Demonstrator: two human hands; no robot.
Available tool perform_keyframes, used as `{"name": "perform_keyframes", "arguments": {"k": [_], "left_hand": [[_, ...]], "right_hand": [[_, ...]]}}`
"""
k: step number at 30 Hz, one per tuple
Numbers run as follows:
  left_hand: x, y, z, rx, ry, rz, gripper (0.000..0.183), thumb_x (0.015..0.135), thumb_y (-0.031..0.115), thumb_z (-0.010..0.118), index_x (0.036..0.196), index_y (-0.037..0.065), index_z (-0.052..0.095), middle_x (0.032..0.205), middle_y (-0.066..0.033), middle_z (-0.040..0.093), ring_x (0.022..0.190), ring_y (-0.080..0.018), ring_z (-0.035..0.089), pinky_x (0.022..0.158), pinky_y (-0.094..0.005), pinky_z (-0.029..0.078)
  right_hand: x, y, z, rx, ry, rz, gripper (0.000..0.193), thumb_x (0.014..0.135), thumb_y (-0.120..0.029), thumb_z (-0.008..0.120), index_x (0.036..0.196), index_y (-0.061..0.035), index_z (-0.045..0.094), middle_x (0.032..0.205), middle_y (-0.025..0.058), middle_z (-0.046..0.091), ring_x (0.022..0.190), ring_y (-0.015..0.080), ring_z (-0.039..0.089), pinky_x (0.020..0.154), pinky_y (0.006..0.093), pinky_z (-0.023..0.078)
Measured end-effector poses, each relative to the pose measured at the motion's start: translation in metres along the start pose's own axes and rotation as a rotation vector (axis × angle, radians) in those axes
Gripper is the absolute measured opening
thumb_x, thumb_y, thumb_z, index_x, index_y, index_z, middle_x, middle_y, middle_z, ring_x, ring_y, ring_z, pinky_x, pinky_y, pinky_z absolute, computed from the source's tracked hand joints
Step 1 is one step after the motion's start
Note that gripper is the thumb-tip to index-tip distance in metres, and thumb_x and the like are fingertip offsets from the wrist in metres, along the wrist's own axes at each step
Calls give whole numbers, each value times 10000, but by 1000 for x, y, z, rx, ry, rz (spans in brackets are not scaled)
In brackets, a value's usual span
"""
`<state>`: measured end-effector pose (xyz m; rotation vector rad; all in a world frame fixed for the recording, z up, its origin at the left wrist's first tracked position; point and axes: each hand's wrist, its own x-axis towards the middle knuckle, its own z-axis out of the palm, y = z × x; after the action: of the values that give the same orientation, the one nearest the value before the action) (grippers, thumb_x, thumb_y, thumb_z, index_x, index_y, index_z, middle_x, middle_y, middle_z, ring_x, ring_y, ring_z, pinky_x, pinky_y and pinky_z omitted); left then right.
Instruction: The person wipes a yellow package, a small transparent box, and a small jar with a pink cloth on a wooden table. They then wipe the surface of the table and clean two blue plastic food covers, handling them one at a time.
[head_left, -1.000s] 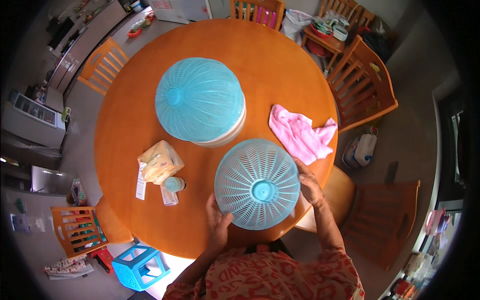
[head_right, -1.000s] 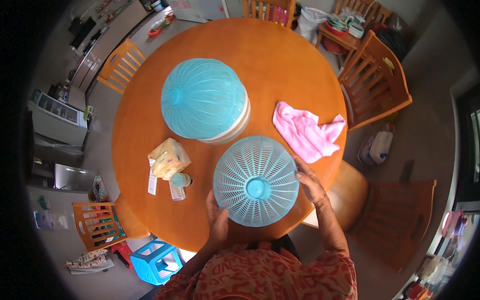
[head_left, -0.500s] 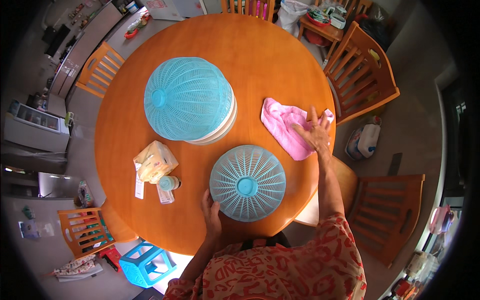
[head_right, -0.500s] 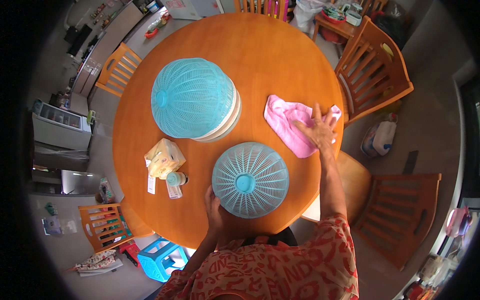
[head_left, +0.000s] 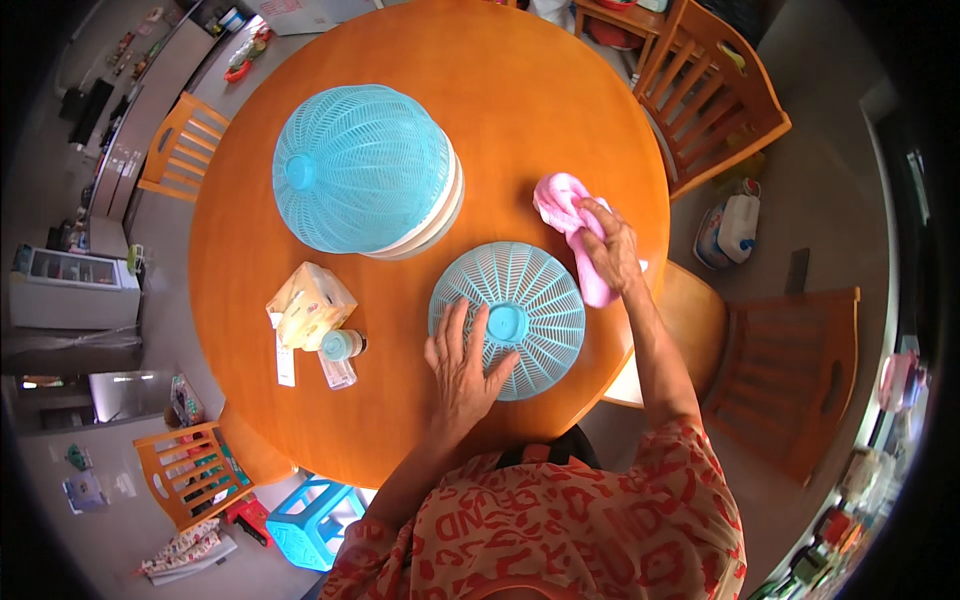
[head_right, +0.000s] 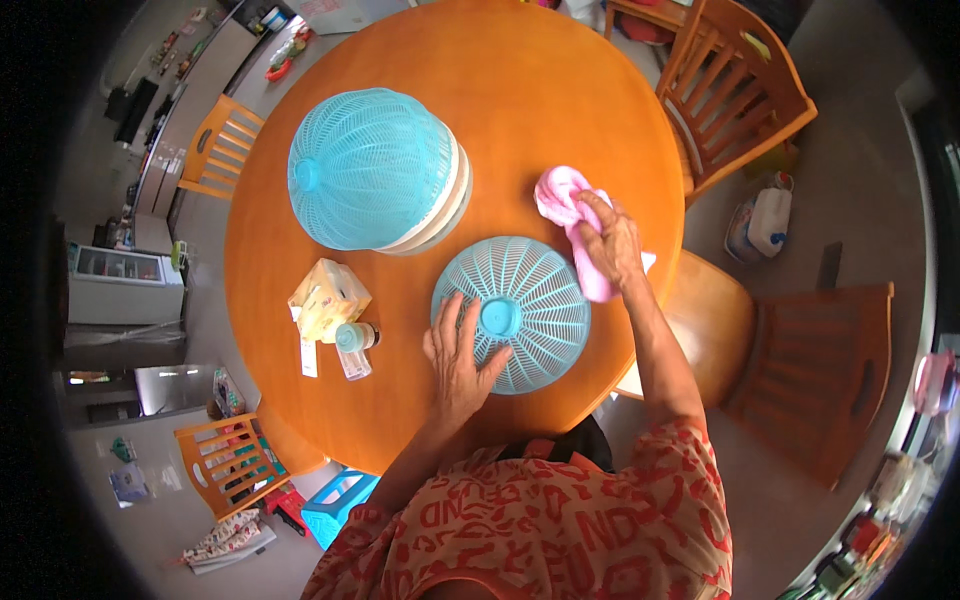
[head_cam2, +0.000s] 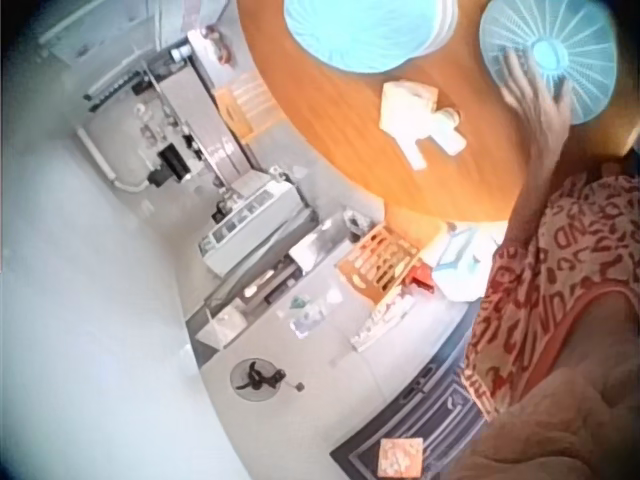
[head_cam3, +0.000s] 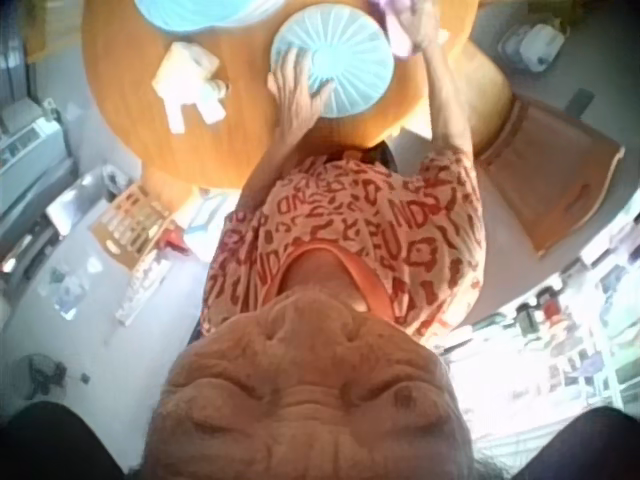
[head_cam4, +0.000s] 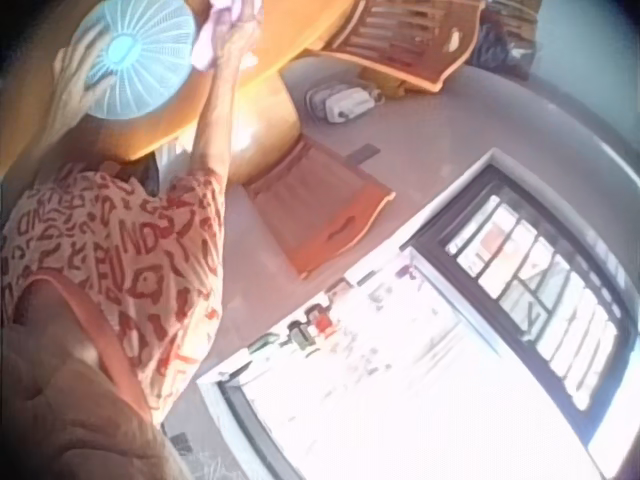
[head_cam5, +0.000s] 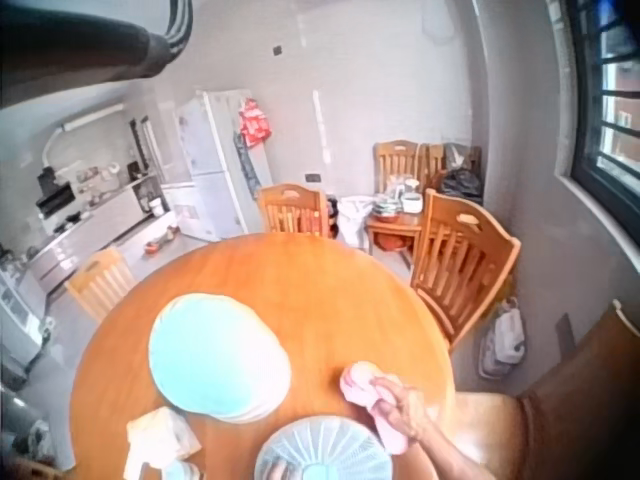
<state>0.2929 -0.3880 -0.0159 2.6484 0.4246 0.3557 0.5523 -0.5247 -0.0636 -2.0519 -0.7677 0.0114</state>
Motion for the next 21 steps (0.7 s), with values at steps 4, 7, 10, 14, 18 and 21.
{"name": "perform_keyframes", "arguments": {"k": [4,7,10,14,18,21], "left_hand": [[7,9,7,58,20,43,756,840,459,641,1402,16,398,1500,-197,306,1394,-375,248,1063,-549,187],[-6,7,11,90,25,73,746,850,491,590,1376,-9,422,1508,-184,313,1405,-374,232,1070,-556,162],[-32,0,5,87,40,117,700,854,469,577,1354,-5,457,1496,-180,338,1398,-367,244,1073,-544,165],[-45,-4,-3,81,29,160,678,843,447,594,1362,30,463,1483,-171,357,1367,-359,284,1074,-508,190],[-48,-11,0,66,73,179,706,799,397,657,1376,51,445,1480,-161,360,1366,-362,284,1072,-519,199],[-50,-10,2,68,67,147,726,783,404,677,1380,66,438,1479,-149,360,1366,-362,283,1074,-528,202]], "right_hand": [[-85,-91,-13,-234,-8,-54,479,763,-219,704,1234,-203,619,1056,228,589,819,386,634,683,453,540],[-143,-134,2,-414,13,-174,473,694,-215,762,1154,-191,654,1172,154,539,946,335,550,752,404,519],[-160,-140,2,-330,39,-100,443,702,-173,754,1136,-174,660,1238,116,537,933,333,555,753,413,522],[-134,-139,4,-356,-6,-39,408,758,-193,709,1162,-185,651,1275,44,564,911,344,584,768,414,530],[-79,-127,30,-459,-36,49,348,828,-231,642,1176,-234,643,1262,22,585,919,351,605,783,418,537],[-71,-114,30,-357,-103,9,320,861,-242,609,1178,-275,639,1270,29,581,944,358,606,785,418,540]]}}
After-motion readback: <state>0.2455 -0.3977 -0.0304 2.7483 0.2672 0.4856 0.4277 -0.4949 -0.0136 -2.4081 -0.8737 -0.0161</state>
